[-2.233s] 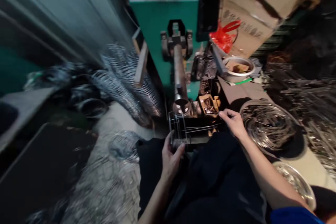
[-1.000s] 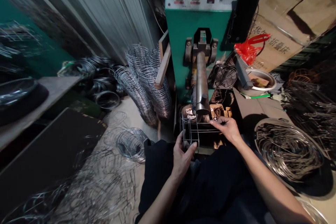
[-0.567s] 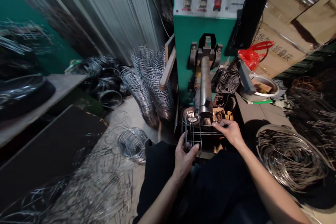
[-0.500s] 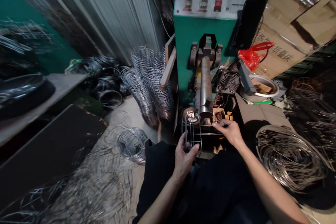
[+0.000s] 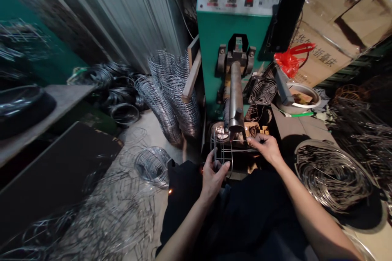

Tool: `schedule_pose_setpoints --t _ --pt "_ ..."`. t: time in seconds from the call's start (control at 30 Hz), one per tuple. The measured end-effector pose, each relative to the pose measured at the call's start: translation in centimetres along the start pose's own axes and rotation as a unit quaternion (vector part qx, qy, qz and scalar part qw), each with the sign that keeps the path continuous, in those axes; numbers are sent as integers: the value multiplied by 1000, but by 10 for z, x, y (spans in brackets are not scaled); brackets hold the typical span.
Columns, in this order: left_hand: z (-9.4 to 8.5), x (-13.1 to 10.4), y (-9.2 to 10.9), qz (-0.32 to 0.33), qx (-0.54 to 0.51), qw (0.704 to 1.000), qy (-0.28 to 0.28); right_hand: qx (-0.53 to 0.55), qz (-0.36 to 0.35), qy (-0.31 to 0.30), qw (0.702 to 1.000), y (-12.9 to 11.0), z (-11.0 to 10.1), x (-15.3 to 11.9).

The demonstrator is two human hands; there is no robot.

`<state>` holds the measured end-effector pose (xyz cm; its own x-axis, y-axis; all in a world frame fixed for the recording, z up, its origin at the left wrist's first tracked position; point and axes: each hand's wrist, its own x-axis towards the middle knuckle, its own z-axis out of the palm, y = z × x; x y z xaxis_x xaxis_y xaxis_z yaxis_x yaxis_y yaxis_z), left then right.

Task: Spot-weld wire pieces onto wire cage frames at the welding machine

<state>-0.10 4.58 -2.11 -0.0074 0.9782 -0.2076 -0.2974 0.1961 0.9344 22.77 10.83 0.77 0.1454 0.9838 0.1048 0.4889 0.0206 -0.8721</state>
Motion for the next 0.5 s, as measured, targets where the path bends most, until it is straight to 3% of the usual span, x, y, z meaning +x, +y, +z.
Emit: schedule_pose_setpoints --t 0.13,0.2,0.27,0.37,0.43,0.5 --pt "-12 -21 3 -41 -10 999 -9 21 -39 -69 997 23 -27 -27" --pt "-23 -34 13 -76 -49 995 -37 28 16 -135 990 32 -42 -45" --pt "-36 -44 29 -113 -94 983 -108 33 98 -201 974 35 -53 -61" --pt "-55 -47 53 -136 -125 966 -183 41 183 -277 942 35 -57 -73" --pt "-67 -45 55 -143 -129 967 -164 60 215 -312 923 38 -52 -76" --pt "-78 -48 40 -163 -128 970 -124 73 238 -335 909 46 -42 -79"
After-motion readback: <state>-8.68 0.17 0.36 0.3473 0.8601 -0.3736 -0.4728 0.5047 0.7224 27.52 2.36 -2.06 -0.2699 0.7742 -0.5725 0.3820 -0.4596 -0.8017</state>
